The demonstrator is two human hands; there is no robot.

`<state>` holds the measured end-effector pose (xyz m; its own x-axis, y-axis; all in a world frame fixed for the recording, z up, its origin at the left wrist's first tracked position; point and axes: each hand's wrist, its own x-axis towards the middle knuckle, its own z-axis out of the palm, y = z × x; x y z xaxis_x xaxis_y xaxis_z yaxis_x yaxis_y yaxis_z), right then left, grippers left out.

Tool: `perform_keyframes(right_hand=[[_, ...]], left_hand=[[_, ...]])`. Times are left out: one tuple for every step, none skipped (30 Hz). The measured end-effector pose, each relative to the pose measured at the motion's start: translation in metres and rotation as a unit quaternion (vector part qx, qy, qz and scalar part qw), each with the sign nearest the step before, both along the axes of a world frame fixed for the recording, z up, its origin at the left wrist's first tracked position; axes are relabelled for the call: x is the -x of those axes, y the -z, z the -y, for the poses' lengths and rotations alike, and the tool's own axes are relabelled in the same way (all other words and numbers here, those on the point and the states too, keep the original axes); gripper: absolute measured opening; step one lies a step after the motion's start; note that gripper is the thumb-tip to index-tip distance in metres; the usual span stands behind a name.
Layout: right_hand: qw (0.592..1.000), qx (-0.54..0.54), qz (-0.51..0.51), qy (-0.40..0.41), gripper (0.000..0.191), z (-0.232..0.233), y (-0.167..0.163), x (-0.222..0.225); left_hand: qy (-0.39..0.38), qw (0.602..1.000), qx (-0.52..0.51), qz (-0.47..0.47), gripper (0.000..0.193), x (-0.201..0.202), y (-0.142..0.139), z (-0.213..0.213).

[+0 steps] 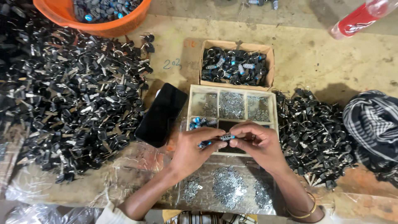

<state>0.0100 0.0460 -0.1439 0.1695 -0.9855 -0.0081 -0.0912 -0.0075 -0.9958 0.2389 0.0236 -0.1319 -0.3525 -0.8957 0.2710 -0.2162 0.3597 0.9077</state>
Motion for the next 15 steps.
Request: perform_keyframes(right_hand=[[1.0,-0.005,0.004,-0.005,0.024,0.001,-0.004,0.0],[1.0,-0.008,0.003,-0.01,0.027,0.002,-0.008,0.0],[1.0,-0.012,0.001,-0.014,0.029,0.004,-0.013,0.0],[1.0,-0.017,0.0,-0.018,0.031,0.005,-0.017,0.001],[0.995,0.036,-0.088,-0.01,0.031,0.007,-0.021,0.002],[0.98,0.09,-0.175,-0.002,0.032,0.009,-0.024,0.002],[0.955,0.142,-0.261,0.006,0.032,0.01,-0.026,0.002],[0.917,0.157,-0.367,-0.013,0.03,0.01,-0.025,-0.003],[0.866,0.171,-0.468,-0.03,0.028,0.011,-0.022,-0.009],[0.804,0.182,-0.564,-0.048,0.027,0.01,-0.021,-0.01],[0.811,0.193,-0.55,-0.038,0.024,0.009,-0.019,-0.01],[0.818,0.205,-0.537,-0.028,0.022,0.009,-0.017,-0.01],[0.825,0.217,-0.522,-0.018,0.019,0.008,-0.016,-0.009],[0.844,0.215,-0.491,-0.013,0.018,0.009,-0.014,-0.006],[0.862,0.214,-0.46,-0.007,0.017,0.01,-0.013,-0.002]], left_hand=[[-0.003,1.0,0.011,0.0,0.028,-0.001,0.002,0.0],[-0.001,1.0,0.002,-0.001,0.028,-0.001,0.003,0.0],[0.001,1.0,-0.008,-0.002,0.027,-0.002,0.004,0.0],[0.004,1.0,-0.019,-0.003,0.027,-0.002,0.005,-0.001],[0.001,1.0,-0.029,-0.009,0.027,0.0,0.007,-0.001],[-0.003,0.999,-0.037,-0.014,0.027,0.002,0.008,-0.001],[-0.007,0.999,-0.046,-0.02,0.027,0.003,0.009,-0.002],[-0.008,0.999,-0.044,-0.02,0.027,0.004,0.009,-0.004],[-0.008,0.999,-0.04,-0.02,0.026,0.005,0.01,-0.004],[-0.008,0.999,-0.037,-0.02,0.026,0.006,0.011,-0.005],[-0.009,0.998,-0.044,-0.035,0.026,0.007,0.012,-0.006],[-0.01,0.997,-0.051,-0.049,0.026,0.006,0.012,-0.006],[-0.011,0.996,-0.058,-0.063,0.026,0.006,0.012,-0.007],[-0.014,0.995,-0.067,-0.077,0.026,0.007,0.013,-0.007],[-0.015,0.993,-0.074,-0.091,0.027,0.007,0.013,-0.007]])
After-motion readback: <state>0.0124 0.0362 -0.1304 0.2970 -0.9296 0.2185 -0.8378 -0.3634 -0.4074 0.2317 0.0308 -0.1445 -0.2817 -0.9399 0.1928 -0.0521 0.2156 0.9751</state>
